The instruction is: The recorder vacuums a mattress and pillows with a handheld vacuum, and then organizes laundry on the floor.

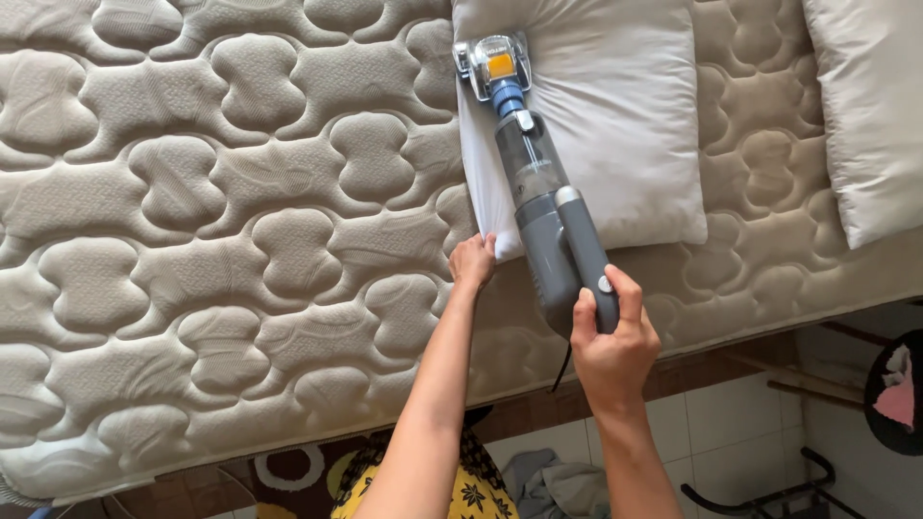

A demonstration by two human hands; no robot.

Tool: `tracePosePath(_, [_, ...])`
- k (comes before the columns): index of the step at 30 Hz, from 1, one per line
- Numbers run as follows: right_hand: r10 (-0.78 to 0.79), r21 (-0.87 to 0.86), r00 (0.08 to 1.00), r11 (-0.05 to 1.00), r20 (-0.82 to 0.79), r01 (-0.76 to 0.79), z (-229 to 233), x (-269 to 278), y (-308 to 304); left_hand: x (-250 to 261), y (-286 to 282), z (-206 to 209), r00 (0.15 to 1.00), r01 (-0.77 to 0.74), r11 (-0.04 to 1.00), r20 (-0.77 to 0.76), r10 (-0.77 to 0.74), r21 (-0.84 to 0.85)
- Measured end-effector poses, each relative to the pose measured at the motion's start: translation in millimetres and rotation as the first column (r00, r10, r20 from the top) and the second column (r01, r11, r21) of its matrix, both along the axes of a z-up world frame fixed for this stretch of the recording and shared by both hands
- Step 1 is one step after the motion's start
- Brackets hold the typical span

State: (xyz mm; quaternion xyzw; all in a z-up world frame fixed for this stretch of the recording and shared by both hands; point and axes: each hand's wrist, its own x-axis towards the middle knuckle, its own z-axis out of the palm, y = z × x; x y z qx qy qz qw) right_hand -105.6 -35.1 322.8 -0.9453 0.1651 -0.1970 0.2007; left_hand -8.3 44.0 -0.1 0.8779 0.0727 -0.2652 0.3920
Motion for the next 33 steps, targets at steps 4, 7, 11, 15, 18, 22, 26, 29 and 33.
tracePosePath(4, [0.008,-0.021,1.000,1.000,0.011,-0.008,3,16,-3,1,3,1,1.000,0.001,1.000,-0.009,-0.001,-0.013])
tracePosePath(7, [-0.010,-0.003,1.000,1.000,0.016,0.010,4,27,-5,-4,3,1,1.000,0.005,1.000,-0.013,-0.005,-0.024])
tracePosePath(11, [0.004,0.001,0.998,1.000,0.064,-0.004,1,47,-3,-2,5,2,1.000,0.006,0.999,-0.024,-0.007,-0.039])
tracePosePath(15, [0.037,-0.022,0.994,0.999,0.101,-0.035,-1,66,1,0,10,4,0.999,0.022,0.999,-0.042,-0.024,-0.046])
tracePosePath(18, [-0.031,0.048,0.999,0.998,0.040,0.030,5,85,5,1,11,2,0.998,0.029,0.998,-0.047,-0.032,-0.054])
tracePosePath(22, [-0.044,0.070,0.999,0.997,0.012,0.043,3,110,5,1,17,3,0.998,0.017,0.998,-0.056,-0.020,-0.065])
tracePosePath(26, [0.053,-0.030,0.995,0.998,0.082,-0.051,1,136,3,5,20,2,0.997,0.012,0.997,-0.074,-0.017,-0.076])
tracePosePath(29, [0.072,-0.042,0.993,0.997,0.090,-0.068,-1,160,3,8,26,4,0.996,0.003,0.997,-0.088,-0.010,-0.079])
tracePosePath(33, [0.088,-0.045,0.990,0.996,0.110,-0.083,-11,192,-5,8,28,9,0.996,0.016,0.996,-0.088,-0.024,-0.089])
